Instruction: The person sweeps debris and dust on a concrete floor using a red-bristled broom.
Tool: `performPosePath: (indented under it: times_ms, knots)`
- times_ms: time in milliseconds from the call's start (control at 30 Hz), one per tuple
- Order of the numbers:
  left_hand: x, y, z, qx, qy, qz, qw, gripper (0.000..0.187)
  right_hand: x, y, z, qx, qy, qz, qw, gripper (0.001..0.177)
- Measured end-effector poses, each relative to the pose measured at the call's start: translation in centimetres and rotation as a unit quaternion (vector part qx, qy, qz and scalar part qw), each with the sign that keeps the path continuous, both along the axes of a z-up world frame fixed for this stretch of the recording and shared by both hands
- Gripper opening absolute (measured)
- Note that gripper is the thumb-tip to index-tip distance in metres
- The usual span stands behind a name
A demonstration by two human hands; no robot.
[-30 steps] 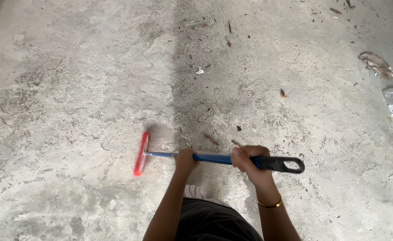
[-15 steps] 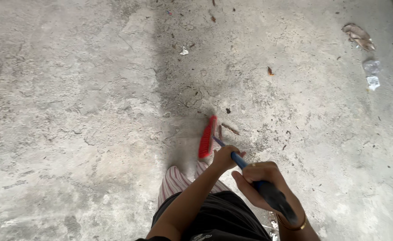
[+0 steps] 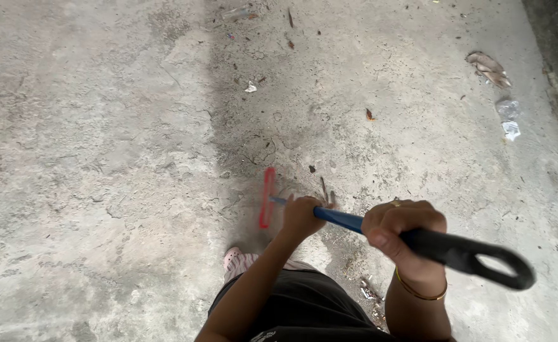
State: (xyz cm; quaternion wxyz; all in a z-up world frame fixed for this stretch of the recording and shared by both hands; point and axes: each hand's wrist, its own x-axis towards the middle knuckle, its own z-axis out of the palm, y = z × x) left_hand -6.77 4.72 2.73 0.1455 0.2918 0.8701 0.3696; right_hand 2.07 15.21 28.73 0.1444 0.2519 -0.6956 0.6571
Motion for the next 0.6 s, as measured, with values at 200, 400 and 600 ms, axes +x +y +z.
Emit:
performPosePath:
  times_ms: [200,400,600]
  knots:
    - [-3.2,-6.4,-4.5,-0.164,0.035,0.068,0.984,0.036,-3.1,1.2,-5.6,-0.111,-0.067,0.012,0.992,0.05]
    - [-5.2,-11.8,-9.5,-0.26,-0.026,0.066,0.963,0.016,-4.4,-2.7,-9.7,-0.076,-0.128,0.014,0.989,0.05]
    - [-2.3,-7.4,-10.8,-0.06,-0.077,0.003,0.995,0.016,-2.2,-5.4,-5.9,0.104,-0.132,-0.075,0.983,0.056]
